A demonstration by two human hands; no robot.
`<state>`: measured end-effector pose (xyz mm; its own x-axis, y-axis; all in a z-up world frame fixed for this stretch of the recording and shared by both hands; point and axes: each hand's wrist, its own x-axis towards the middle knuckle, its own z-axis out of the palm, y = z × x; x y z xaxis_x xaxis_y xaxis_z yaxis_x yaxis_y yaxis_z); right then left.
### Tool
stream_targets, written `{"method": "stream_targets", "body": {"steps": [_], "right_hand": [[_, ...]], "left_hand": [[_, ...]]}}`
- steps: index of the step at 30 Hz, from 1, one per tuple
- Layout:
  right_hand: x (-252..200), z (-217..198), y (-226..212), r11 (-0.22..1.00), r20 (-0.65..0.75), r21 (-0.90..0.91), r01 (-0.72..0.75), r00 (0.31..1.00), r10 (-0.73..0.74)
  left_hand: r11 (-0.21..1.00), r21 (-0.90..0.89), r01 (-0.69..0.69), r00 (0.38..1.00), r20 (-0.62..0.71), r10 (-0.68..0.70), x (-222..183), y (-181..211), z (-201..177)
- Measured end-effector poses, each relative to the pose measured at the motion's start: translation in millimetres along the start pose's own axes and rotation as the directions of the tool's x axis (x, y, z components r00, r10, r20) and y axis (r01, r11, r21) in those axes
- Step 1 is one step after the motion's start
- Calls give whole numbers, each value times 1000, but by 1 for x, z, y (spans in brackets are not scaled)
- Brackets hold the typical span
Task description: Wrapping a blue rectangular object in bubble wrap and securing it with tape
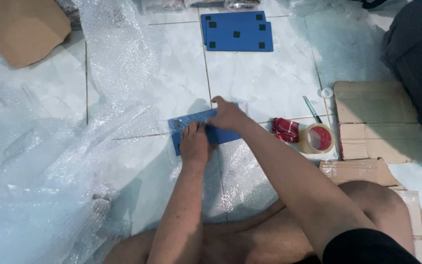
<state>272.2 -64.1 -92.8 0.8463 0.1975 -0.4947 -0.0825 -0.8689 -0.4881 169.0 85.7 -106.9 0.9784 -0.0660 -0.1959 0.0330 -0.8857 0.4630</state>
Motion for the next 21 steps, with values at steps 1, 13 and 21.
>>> {"method": "stream_targets", "body": {"steps": [1, 13, 21], "right_hand": [[-3, -9, -4, 1000, 3, -2, 4, 1000, -4], [-26, -60, 39, 643, 53, -744, 181, 976, -213], [-26, -63, 54, 897, -111, -441, -15, 993, -38]], "left_hand": [[1000, 0, 5, 1000, -2, -5, 3, -1, 4], [996, 42, 83, 983, 162, -88, -8, 22, -35], [992, 45, 119, 974, 189, -125, -12, 27, -43]]}}
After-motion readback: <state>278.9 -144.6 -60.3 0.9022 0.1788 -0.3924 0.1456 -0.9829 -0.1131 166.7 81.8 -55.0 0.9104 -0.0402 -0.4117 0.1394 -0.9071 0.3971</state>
